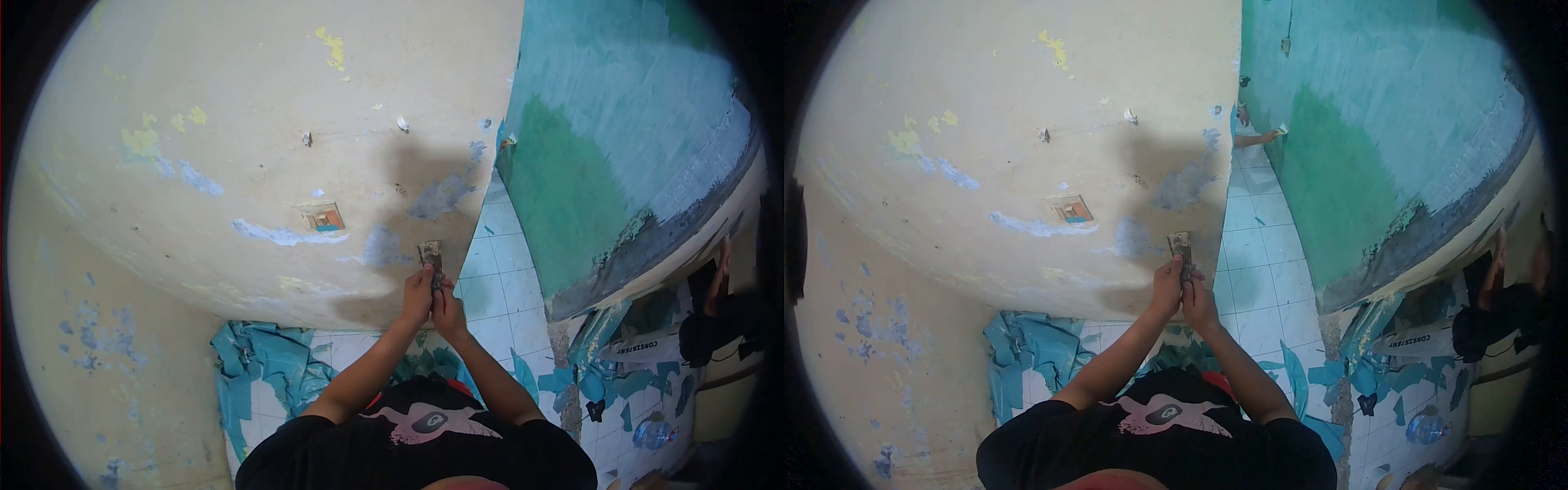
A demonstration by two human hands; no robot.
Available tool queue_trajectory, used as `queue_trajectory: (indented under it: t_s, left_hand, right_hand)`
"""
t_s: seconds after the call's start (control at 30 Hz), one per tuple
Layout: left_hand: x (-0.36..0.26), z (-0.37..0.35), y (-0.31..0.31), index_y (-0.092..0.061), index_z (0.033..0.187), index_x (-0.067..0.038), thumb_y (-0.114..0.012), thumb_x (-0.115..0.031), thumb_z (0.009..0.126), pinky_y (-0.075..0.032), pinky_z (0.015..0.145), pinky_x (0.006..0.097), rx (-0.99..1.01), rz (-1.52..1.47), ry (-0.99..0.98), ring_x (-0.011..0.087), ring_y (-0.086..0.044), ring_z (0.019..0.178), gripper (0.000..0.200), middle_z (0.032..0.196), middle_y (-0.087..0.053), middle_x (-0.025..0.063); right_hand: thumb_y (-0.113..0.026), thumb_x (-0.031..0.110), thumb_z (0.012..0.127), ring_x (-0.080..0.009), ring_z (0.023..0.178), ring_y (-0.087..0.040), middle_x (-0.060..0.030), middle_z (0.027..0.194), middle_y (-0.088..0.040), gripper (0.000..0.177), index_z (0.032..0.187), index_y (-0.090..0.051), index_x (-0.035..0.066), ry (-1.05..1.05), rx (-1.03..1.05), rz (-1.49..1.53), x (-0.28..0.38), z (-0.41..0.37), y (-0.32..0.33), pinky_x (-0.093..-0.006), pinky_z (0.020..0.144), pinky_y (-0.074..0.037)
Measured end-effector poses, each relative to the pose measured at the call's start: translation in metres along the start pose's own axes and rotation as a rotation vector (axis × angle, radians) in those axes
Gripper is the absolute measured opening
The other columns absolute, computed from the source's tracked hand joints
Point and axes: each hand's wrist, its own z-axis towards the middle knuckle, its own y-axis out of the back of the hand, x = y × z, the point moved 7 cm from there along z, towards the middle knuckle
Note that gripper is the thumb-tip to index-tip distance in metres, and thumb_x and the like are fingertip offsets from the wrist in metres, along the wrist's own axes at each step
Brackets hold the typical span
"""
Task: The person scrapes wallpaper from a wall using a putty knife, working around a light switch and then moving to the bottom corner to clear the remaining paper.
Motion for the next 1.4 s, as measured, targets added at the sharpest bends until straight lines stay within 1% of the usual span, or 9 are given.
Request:
queue_trajectory:
  t_s: [0.13, 0.27, 0.37, 0.5, 0.77, 0.97, 1.03, 1.13, 1.4]
  left_hand:
    - [-0.034, 0.007, -0.013, -0.064, 0.089, 0.003, -0.047, -0.045, 0.098, -0.051, 0.062, 0.0270, -0.031, 0.066, -0.165, 0.0168, -0.064, 0.069, 0.052, 0.078, -0.068, 0.0111]
    - [-0.074, 0.016, -0.022, -0.063, 0.092, 0.004, -0.048, -0.043, 0.098, -0.050, 0.061, 0.0269, 0.005, -0.083, -0.260, 0.0174, -0.065, 0.070, 0.050, 0.081, -0.069, 0.0122]
    - [-0.088, 0.004, -0.021, -0.062, 0.095, 0.005, -0.047, -0.042, 0.098, -0.051, 0.060, 0.0273, -0.004, -0.154, -0.197, 0.0175, -0.065, 0.070, 0.049, 0.083, -0.069, 0.0134]
    - [-0.083, -0.015, -0.006, -0.061, 0.098, 0.006, -0.048, -0.040, 0.098, -0.052, 0.062, 0.0281, 0.089, -0.159, -0.142, 0.0176, -0.065, 0.070, 0.048, 0.084, -0.068, 0.0141]
    - [-0.052, -0.015, 0.018, -0.066, 0.083, 0.004, -0.048, -0.039, 0.098, -0.050, 0.057, 0.0273, -0.058, 0.077, -0.116, 0.0153, -0.062, 0.065, 0.049, 0.076, -0.068, 0.0115]
    - [-0.052, -0.003, 0.014, -0.061, 0.087, 0.003, -0.049, -0.038, 0.098, -0.050, 0.061, 0.0284, -0.089, 0.050, -0.140, 0.0174, -0.062, 0.066, 0.045, 0.074, -0.066, 0.0130]
    - [-0.061, 0.001, 0.013, -0.060, 0.086, 0.004, -0.048, -0.038, 0.099, -0.050, 0.061, 0.0287, -0.110, 0.062, -0.177, 0.0174, -0.062, 0.066, 0.045, 0.074, -0.065, 0.0129]
    - [-0.111, 0.003, -0.006, -0.061, 0.085, 0.005, -0.049, -0.038, 0.099, -0.050, 0.060, 0.0277, -0.137, 0.032, -0.263, 0.0167, -0.062, 0.065, 0.047, 0.072, -0.065, 0.0122]
    - [-0.212, -0.021, -0.020, -0.058, 0.092, 0.006, -0.048, -0.038, 0.099, -0.052, 0.064, 0.0304, -0.038, -0.173, -0.380, 0.0206, -0.064, 0.069, 0.046, 0.076, -0.064, 0.0145]
  right_hand:
    - [-0.043, 0.019, 0.097, -0.0388, 0.064, -0.064, -0.0172, 0.067, -0.062, 0.030, 0.121, -0.051, 0.002, 0.166, -0.115, -0.160, 0.008, 0.033, 0.013, -0.0417, 0.056, -0.050]
    - [-0.044, 0.017, 0.097, -0.0348, 0.059, -0.064, -0.0163, 0.065, -0.061, 0.025, 0.115, -0.053, 0.002, 0.176, -0.037, -0.025, 0.057, 0.063, 0.028, -0.0393, 0.054, -0.049]
    - [-0.044, 0.017, 0.097, -0.0382, 0.068, -0.064, -0.0195, 0.071, -0.063, 0.027, 0.116, -0.052, 0.000, 0.043, 0.122, 0.039, 0.064, 0.065, 0.021, -0.0429, 0.057, -0.048]
    - [-0.046, 0.018, 0.097, -0.0277, 0.054, -0.060, -0.0117, 0.062, -0.058, 0.021, 0.104, -0.054, 0.000, -0.002, 0.153, 0.213, 0.054, 0.037, 0.004, -0.0365, 0.052, -0.045]
    - [-0.042, 0.020, 0.099, -0.0243, 0.049, -0.057, -0.0100, 0.058, -0.056, 0.023, 0.101, -0.054, 0.000, -0.240, 0.131, 0.340, 0.023, 0.008, -0.026, -0.0348, 0.049, -0.044]
    - [-0.041, 0.021, 0.099, -0.0311, 0.057, -0.064, -0.0161, 0.063, -0.061, 0.027, 0.107, -0.054, 0.000, -0.158, 0.068, 0.207, 0.032, 0.025, -0.022, -0.0389, 0.053, -0.048]
    - [-0.043, 0.020, 0.098, -0.0388, 0.067, -0.065, -0.0222, 0.072, -0.063, 0.027, 0.111, -0.055, 0.000, 0.095, -0.072, 0.061, 0.044, 0.032, -0.013, -0.0425, 0.058, -0.050]
    - [-0.043, 0.018, 0.097, -0.0428, 0.073, -0.063, -0.0269, 0.082, -0.063, 0.027, 0.112, -0.055, 0.000, 0.036, -0.001, 0.086, 0.085, 0.070, 0.001, -0.0455, 0.062, -0.050]
    - [-0.046, 0.018, 0.096, -0.0424, 0.068, -0.062, -0.0239, 0.076, -0.062, 0.029, 0.115, -0.053, -0.002, 0.202, 0.103, 0.136, 0.171, 0.101, 0.007, -0.0453, 0.060, -0.048]
